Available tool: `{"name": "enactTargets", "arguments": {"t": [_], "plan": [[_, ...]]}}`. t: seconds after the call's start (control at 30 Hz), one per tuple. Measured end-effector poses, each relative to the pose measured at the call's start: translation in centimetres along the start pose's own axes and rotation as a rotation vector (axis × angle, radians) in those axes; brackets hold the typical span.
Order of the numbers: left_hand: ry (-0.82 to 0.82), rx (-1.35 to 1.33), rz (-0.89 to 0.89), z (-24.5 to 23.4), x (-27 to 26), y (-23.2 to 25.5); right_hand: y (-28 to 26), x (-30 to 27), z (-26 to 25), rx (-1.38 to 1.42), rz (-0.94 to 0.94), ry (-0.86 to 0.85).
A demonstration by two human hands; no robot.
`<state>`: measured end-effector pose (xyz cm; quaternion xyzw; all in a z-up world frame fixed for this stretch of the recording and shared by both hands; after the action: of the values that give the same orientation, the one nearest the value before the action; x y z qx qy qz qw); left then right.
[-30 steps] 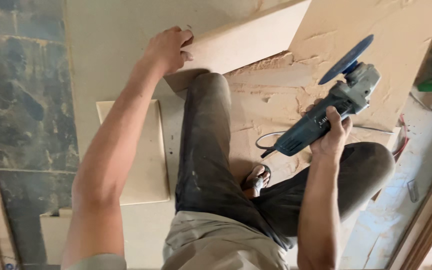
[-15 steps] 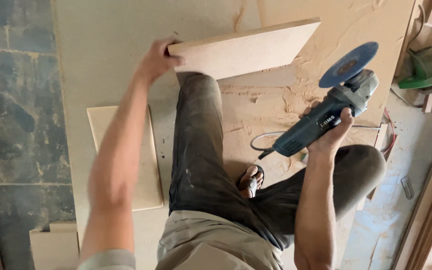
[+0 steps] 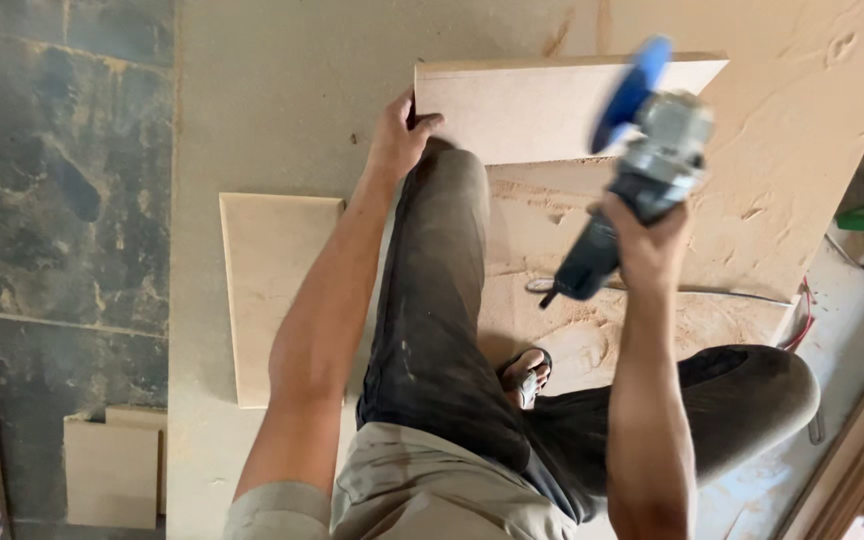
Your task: The person sands the edges and surfaces of wooden boards using a handheld power sander, turning the boards to reach different sides.
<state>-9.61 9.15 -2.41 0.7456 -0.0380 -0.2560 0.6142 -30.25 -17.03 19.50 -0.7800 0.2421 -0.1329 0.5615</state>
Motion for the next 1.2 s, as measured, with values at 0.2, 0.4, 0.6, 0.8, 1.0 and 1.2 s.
{"name": "enactTargets", "arguments": {"t": [0.2, 0.4, 0.6, 0.8, 1.0, 1.2], "plan": [[-0.024, -0.039, 0.072, -0.3, -0.1, 1.4, -4.5, 3.1, 11.1, -0.67, -0.234, -0.174], [0.077, 0.11, 0.114, -0.4, 0.5, -1.2, -5.0, 3.4, 16.7, -0.804, -0.194, -0.316], [0.08, 0.178, 0.101, -0.3, 0.9, -2.1, -4.8, 3.6, 17.0, -0.815, -0.092, -0.351], [-0.021, 0.008, 0.033, -0.4, 0.0, 1.7, -2.5, 5.0, 10.9, -0.818, -0.053, -0.266], [-0.059, 0.097, -0.091, -0.7, 0.2, 1.8, 0.2, 6.5, 1.4, -0.841, -0.075, -0.096], [-0.092, 0.174, -0.12, -0.9, 0.3, 2.9, 4.7, 7.9, -6.8, -0.708, -0.189, -0.06]]}}
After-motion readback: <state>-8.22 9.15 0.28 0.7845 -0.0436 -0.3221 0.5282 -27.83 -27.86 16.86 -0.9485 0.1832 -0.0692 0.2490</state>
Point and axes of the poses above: each hand's wrist, its own x-axis towards the middle knuckle, its own z-axis out of the palm, y = z × x, the point moved 8 cm from there along x, towards the middle knuckle, and after that the axes turned 6 degrees about -z, right-handed, at the moved point
